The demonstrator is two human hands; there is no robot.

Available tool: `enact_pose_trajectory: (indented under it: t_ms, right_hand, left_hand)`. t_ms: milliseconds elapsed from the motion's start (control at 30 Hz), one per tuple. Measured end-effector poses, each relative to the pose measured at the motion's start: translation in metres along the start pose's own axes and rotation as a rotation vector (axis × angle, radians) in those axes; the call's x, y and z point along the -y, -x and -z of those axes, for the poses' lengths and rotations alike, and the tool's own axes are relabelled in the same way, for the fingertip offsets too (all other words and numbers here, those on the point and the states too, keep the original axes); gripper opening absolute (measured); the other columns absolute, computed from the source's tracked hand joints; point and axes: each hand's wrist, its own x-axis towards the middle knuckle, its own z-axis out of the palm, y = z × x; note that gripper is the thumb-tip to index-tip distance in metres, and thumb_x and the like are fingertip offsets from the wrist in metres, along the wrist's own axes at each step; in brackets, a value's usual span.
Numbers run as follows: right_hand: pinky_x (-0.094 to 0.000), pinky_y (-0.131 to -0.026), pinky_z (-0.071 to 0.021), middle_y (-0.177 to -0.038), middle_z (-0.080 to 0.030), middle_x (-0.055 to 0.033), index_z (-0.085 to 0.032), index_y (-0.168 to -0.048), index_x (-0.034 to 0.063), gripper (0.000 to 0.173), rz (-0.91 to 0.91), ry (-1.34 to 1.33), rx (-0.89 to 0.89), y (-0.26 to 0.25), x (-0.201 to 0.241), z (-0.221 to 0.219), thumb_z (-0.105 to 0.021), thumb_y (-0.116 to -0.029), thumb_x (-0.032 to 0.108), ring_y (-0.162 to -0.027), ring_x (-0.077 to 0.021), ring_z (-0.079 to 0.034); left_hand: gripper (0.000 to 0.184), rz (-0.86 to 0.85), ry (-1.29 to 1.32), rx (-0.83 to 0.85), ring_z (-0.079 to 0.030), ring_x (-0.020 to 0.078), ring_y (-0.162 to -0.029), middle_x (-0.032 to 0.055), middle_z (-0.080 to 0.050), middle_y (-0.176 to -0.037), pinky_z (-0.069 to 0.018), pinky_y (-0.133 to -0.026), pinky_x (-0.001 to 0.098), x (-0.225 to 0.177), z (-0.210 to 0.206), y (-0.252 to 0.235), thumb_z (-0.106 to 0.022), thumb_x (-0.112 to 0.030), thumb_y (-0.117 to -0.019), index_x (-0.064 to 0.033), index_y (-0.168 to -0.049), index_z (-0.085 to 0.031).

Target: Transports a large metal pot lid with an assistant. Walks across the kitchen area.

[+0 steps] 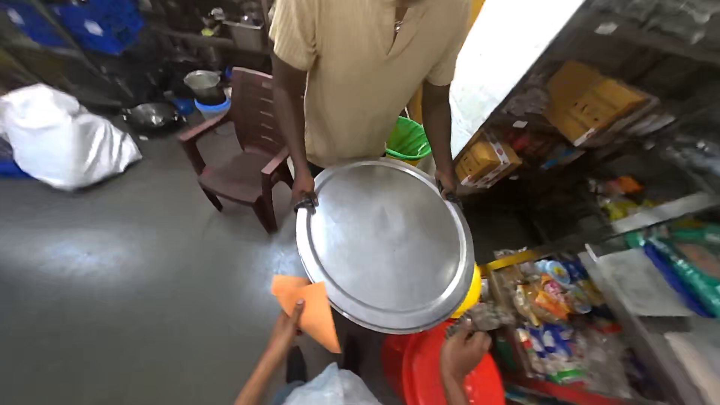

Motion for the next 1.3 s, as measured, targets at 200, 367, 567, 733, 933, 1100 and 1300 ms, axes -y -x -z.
enact_pose_trajectory:
  t_ms: [200,367,567,733,933,1100,1300]
  right_hand:
    - [-0.0425,-0.098,-0.0531,-0.113,-0.066,-0.0260,-0.061,-0.122,-0.0132,0.041,0.251,-0.228,0.276,0.024,0.076,0.012,-0.050,-0.1081,0.023,-0.107,-0.0271,-0.066]
    - [-0.0263,-0.079,-0.0592,-0.095,-0.067,-0.0039,-0.061,-0.119,-0.0046,0.032,0.109,-0.624,0.998,0.080,0.156,0.014,-0.048,-0.1080,0.022,-0.084,-0.0040,-0.066]
    - [-0.0362,-0.089,-0.0587,-0.112,-0.069,-0.0093,-0.059,-0.131,0.0029,0.038,0.134,-0.543,1.740,0.155,0.163,-0.004,-0.051,-0.1075,0.031,-0.100,-0.0144,-0.068]
    - [-0.0386,-0.095,-0.0582,-0.119,-0.069,-0.0117,-0.061,-0.130,0.0014,0.053,0.805,-0.384,1.949,0.210,0.139,0.026,-0.076,-0.0905,0.033,-0.109,-0.0175,-0.068]
    - [-0.0481,-0.088,-0.0568,-0.120,-0.063,-0.0186,-0.070,-0.116,0.0004,0.034,1.517,-0.583,2.028,0.291,0.081,0.105,-0.063,-0.0941,0.025,-0.107,-0.0293,-0.064]
    - [-0.0508,-0.099,-0.0523,-0.126,-0.062,-0.0212,-0.070,-0.116,0.0000,0.039,1.458,-0.552,2.296,0.335,0.054,0.180,-0.054,-0.1023,0.033,-0.117,-0.0309,-0.061]
    - [-0.0406,-0.098,-0.0569,-0.128,-0.066,-0.0141,-0.047,-0.147,0.0016,0.071,0.787,0.100,2.963,0.382,0.007,0.280,-0.048,-0.1010,0.055,-0.114,-0.0182,-0.066]
  left_hand:
    - [0.051,-0.089,0.100,-0.122,-0.074,0.0236,-0.096,0.0165,-0.073,-0.112,-0.0630,-0.083,0.0419,-0.003,0.049,0.041,-0.064,-0.035,-0.1019,0.0023,-0.136,-0.054]
    - [0.049,-0.197,0.305,-0.228,-0.073,0.0232,-0.100,0.0159,-0.072,-0.113,-0.0608,-0.089,0.0413,0.003,0.067,0.100,-0.062,-0.031,-0.1028,0.0027,-0.137,-0.053]
    - [0.054,-0.361,0.769,-0.327,-0.068,0.0210,-0.107,0.0113,-0.069,-0.120,-0.0574,-0.093,0.0410,0.060,0.023,0.209,-0.045,-0.043,-0.1044,-0.0061,-0.143,-0.047]
    - [0.052,-0.463,1.117,-0.527,-0.071,0.0177,-0.098,0.0036,-0.074,-0.106,-0.0604,-0.080,0.0387,0.106,-0.031,0.300,-0.021,-0.045,-0.1063,-0.0125,-0.125,-0.058]
    - [0.058,-0.703,1.206,-0.697,-0.069,0.0176,-0.109,0.0060,-0.072,-0.117,-0.0575,-0.096,0.0400,0.168,-0.057,0.389,-0.023,-0.050,-0.1092,-0.0106,-0.136,-0.055]
    - [0.069,-0.459,1.157,-1.050,-0.067,0.0239,-0.114,0.0143,-0.067,-0.128,-0.0563,-0.099,0.0455,0.220,-0.078,0.449,-0.047,-0.053,-0.1028,-0.0074,-0.153,-0.036]
    - [0.089,-0.053,0.799,-1.362,-0.053,0.0279,-0.137,0.0219,-0.048,-0.152,-0.0444,-0.116,0.0474,0.252,-0.076,0.512,-0.059,-0.055,-0.0987,-0.0017,-0.160,-0.024]
